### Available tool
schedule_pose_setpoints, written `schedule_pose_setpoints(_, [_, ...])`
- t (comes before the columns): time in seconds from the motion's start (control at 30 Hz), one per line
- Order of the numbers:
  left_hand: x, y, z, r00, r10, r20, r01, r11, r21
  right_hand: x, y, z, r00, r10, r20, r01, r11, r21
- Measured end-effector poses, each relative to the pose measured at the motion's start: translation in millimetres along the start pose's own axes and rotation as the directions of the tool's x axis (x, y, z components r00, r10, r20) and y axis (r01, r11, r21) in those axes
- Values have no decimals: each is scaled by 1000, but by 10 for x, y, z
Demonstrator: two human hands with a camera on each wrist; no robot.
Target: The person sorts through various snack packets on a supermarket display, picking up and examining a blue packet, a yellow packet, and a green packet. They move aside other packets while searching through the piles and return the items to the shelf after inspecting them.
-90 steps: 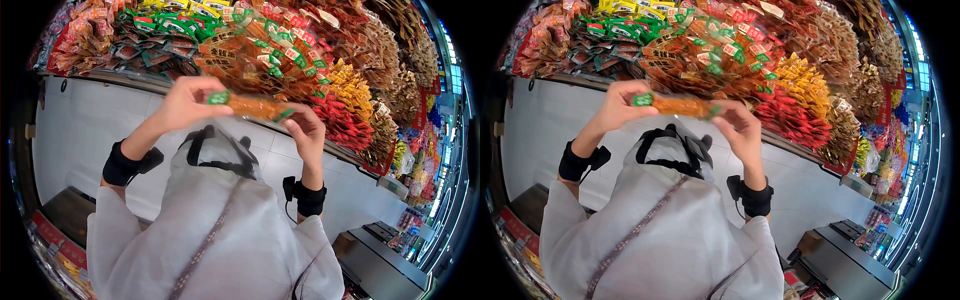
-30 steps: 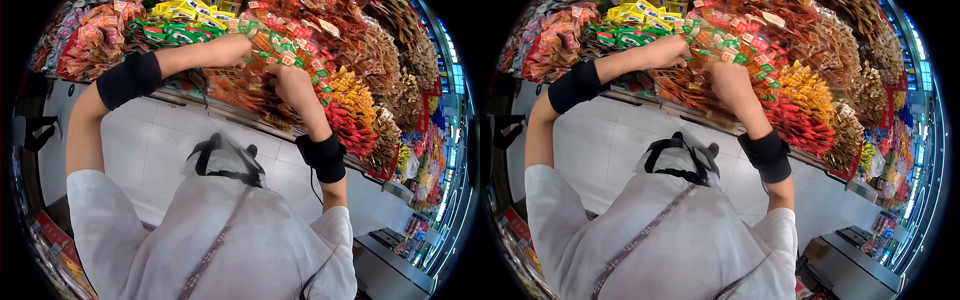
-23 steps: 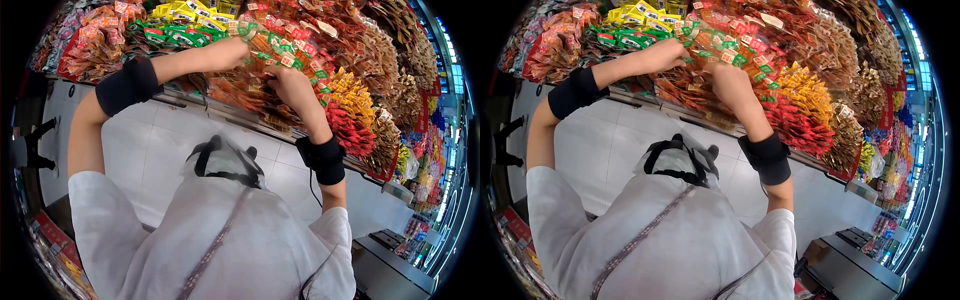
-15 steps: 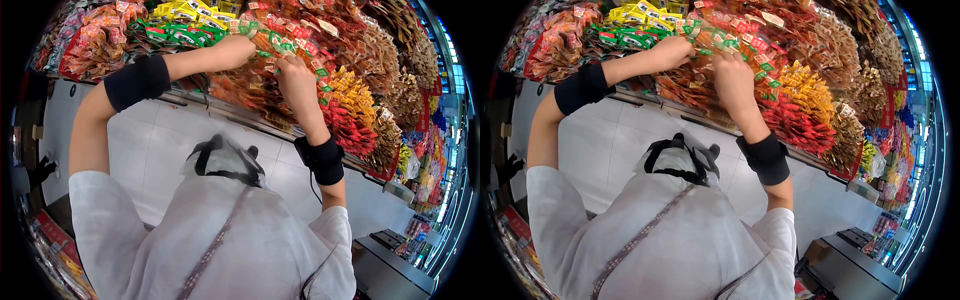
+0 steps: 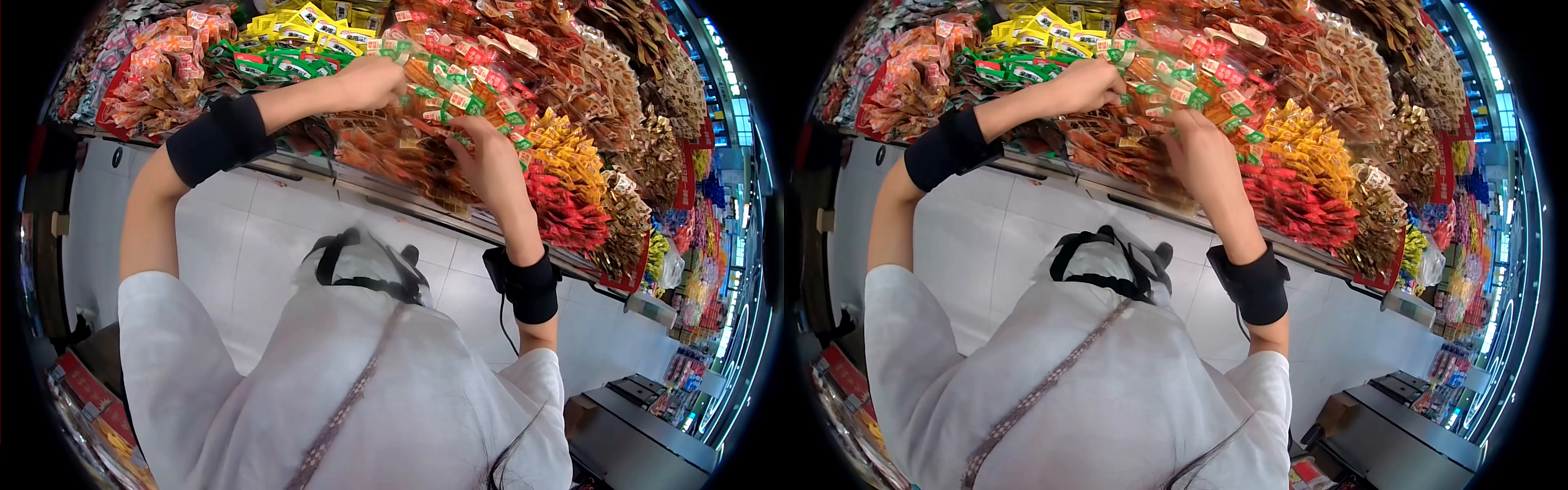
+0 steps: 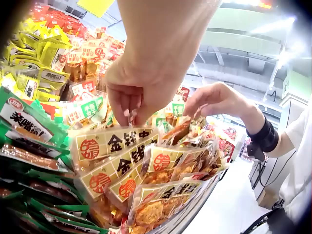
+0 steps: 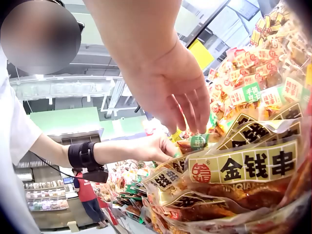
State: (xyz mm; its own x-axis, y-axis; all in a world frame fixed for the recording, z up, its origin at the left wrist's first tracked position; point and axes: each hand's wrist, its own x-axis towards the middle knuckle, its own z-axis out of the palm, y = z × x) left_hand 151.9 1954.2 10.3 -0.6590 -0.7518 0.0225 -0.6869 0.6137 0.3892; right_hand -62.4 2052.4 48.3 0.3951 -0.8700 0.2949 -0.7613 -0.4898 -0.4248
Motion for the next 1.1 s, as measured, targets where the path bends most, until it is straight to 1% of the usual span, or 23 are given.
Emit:
schedule_pose_setpoints(0.03, [7, 5, -25, 1000, 17, -15, -17, 1000, 3, -48, 11, -9, 1000, 12, 9, -12, 1000, 28])
schedule_pose_setpoints(0.07, [1, 29, -32, 1000, 6, 17, -7, 999, 46, -87, 16, -9, 1000, 23, 21, -24, 998, 56])
schedule_pose_setpoints(0.17, [27, -33, 8, 1000, 4, 1, -4, 1000, 22, -135, 19, 5, 1000, -12, -2, 12, 996, 84])
schedule_pose_setpoints(0.27, [36, -36, 20, 999, -27, 24, 25, 996, 83, -155, 14, 6, 1000, 10, 6, -11, 993, 117])
schedule_pose_setpoints(0.37, [-2, 33, 47, 1000, -3, 4, 2, 993, 119, -154, 53, 44, 999, -26, -24, 29, 990, 138])
schedule_pose_setpoints(0.4, [-15, 50, 57, 1000, 12, -6, -11, 990, 138, -144, 53, 43, 1000, -7, -2, 7, 992, 128])
schedule_pose_setpoints(0.47, [3, 19, 105, 1000, -12, -20, 14, 992, 126, -125, 47, 36, 999, 27, 40, -31, 994, 106])
schedule_pose_setpoints(0.53, [19, 7, 87, 999, -47, -11, 48, 994, 103, -125, 30, 33, 996, 68, 52, -75, 988, 132])
schedule_pose_setpoints(0.57, [19, -10, 70, 999, -42, -12, 42, 997, 70, -122, 31, 22, 994, 89, 57, -96, 985, 142])
schedule_pose_setpoints(0.67, [-4, 21, -147, 999, -40, -5, 40, 999, -6, -206, 47, -14, 998, -3, -64, 12, 990, 140])
schedule_pose_setpoints(0.7, [61, -46, -203, 992, -125, 2, 125, 991, -42, -242, 51, -26, 998, 11, -63, -1, 988, 154])
schedule_pose_setpoints(0.77, [109, -169, -261, 980, -137, -144, 146, 988, 57, -291, 50, -58, 997, 40, -62, -28, 983, 181])
schedule_pose_setpoints(0.8, [170, -250, -226, 967, -158, -202, 181, 979, 98, -314, 41, -63, 995, 95, -37, -85, 971, 225])
schedule_pose_setpoints(0.87, [292, -392, -97, 929, -188, -319, 253, 952, 174, -352, 63, -46, 995, 81, -53, -67, 973, 223])
schedule_pose_setpoints(0.93, [387, -357, -121, 942, -248, -227, 284, 949, 140, -398, 72, -21, 995, 62, -75, -45, 978, 205])
schedule_pose_setpoints(0.97, [428, -343, -132, 944, -277, -179, 301, 946, 124, -421, 58, -11, 993, 90, -76, -68, 966, 248])
schedule_pose_setpoints(1.03, [504, -407, -84, 954, -253, -162, 268, 960, 79, -456, 31, 8, 987, 142, -76, -110, 937, 333])
schedule_pose_setpoints(1.07, [532, -439, -53, 958, -241, -155, 252, 966, 56, -471, 52, 19, 989, 121, -86, -87, 943, 321])
schedule_pose_setpoints(1.1, [536, -451, -33, 952, -208, -224, 226, 973, 54, -478, 39, 13, 988, 136, -78, -104, 939, 328])
